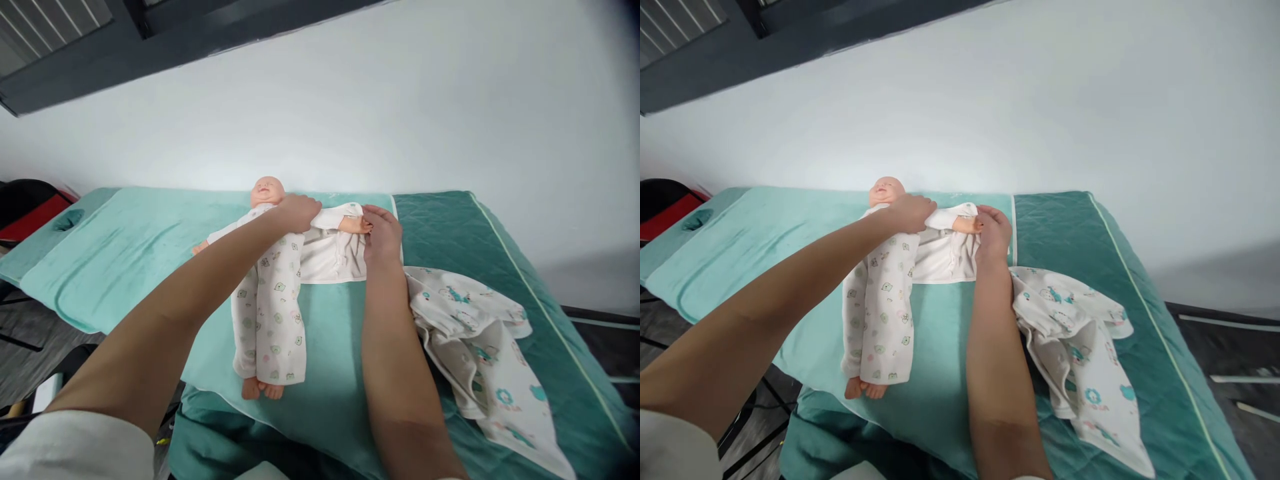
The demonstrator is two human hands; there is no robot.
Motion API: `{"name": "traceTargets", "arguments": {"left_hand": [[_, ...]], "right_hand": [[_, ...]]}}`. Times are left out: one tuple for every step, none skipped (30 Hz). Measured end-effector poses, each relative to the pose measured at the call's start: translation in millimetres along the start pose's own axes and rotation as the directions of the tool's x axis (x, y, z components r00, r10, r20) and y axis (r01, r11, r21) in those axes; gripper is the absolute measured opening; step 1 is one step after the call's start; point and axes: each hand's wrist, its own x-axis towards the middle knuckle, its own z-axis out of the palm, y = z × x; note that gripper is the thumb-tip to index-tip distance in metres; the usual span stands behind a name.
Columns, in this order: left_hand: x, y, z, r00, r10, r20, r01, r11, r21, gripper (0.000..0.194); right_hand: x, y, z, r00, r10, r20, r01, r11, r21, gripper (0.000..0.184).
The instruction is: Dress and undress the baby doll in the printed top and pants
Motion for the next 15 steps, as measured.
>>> {"name": "traceTargets", "arguments": {"left_hand": [[3.2, 2.2, 0.5, 1.0, -0.009, 0.001, 0.009, 1.0, -0.017, 0.041], [6.8, 4.8, 1.6, 1.0, -0.019, 0.006, 0.019, 0.999, -0.036, 0.042], [10.5, 7.6, 3.3, 1.0, -0.03, 0.01, 0.03, 0.998, -0.052, 0.044], [14.3, 10.6, 5.5, 0.999, -0.039, 0.013, 0.04, 0.997, -0.065, 0.046], [17.7, 13.7, 8.0, 0.999, -0.048, 0.012, 0.049, 0.996, -0.073, 0.047], [20.6, 16.6, 10.3, 0.998, -0.058, 0.009, 0.058, 0.995, -0.082, 0.049], [22.5, 19.0, 12.2, 0.998, -0.067, 0.009, 0.067, 0.993, -0.093, 0.05], [22.8, 20.8, 13.5, 0.997, -0.074, 0.012, 0.074, 0.991, -0.11, 0.051], [21.3, 21.7, 14.0, 0.997, -0.077, 0.016, 0.078, 0.988, -0.133, 0.052], [17.4, 21.4, 13.9, 0.997, -0.077, 0.016, 0.079, 0.983, -0.164, 0.051], [11.0, 20.0, 13.7, 0.997, -0.079, 0.0, 0.077, 0.975, -0.206, 0.048], [2.1, 17.3, 13.9, 0.996, -0.087, -0.036, 0.075, 0.962, -0.262, 0.044], [-9.0, 13.6, 15.3, 0.989, -0.112, -0.097, 0.074, 0.941, -0.331, 0.039], [-22.0, 9.0, 18.5, 0.972, -0.158, -0.175, 0.073, 0.906, -0.417, 0.035], [-35.9, 3.7, 23.9, 0.94, -0.226, -0.254, 0.066, 0.856, -0.513, 0.034]], "right_hand": [[0.4, 1.0, 1.0, 0.999, -0.048, -0.023, 0.047, 0.998, -0.034, 0.023], [0.5, 2.4, 2.0, 0.994, -0.101, -0.043, 0.096, 0.991, -0.092, 0.022], [0.1, 4.0, 3.1, 0.986, -0.157, -0.057, 0.145, 0.973, -0.177, 0.022], [-0.8, 5.7, 4.1, 0.975, -0.217, -0.058, 0.192, 0.94, -0.283, 0.024], [-2.3, 7.6, 5.2, 0.96, -0.276, -0.042, 0.237, 0.885, -0.4, 0.026], [-4.4, 9.6, 6.4, 0.943, -0.333, -0.007, 0.283, 0.813, -0.51, 0.028], [-7.0, 11.7, 7.8, 0.922, -0.385, 0.045, 0.334, 0.729, -0.597, 0.029], [-9.9, 13.9, 9.5, 0.899, -0.424, 0.111, 0.387, 0.648, -0.656, 0.029], [-13.1, 16.2, 11.5, 0.875, -0.45, 0.181, 0.44, 0.58, -0.686, 0.028], [-16.3, 18.4, 13.9, 0.853, -0.46, 0.246, 0.486, 0.531, -0.694, 0.028], [-19.6, 20.7, 16.5, 0.835, -0.459, 0.303, 0.525, 0.501, -0.688, 0.027], [-22.9, 22.8, 19.5, 0.819, -0.451, 0.354, 0.557, 0.483, -0.675, 0.027], [-26.2, 24.7, 22.6, 0.804, -0.44, 0.4, 0.586, 0.469, -0.661, 0.028], [-29.6, 26.4, 25.8, 0.787, -0.43, 0.444, 0.613, 0.456, -0.645, 0.028], [-33.2, 27.9, 29.3, 0.768, -0.42, 0.483, 0.638, 0.443, -0.629, 0.028]]}}
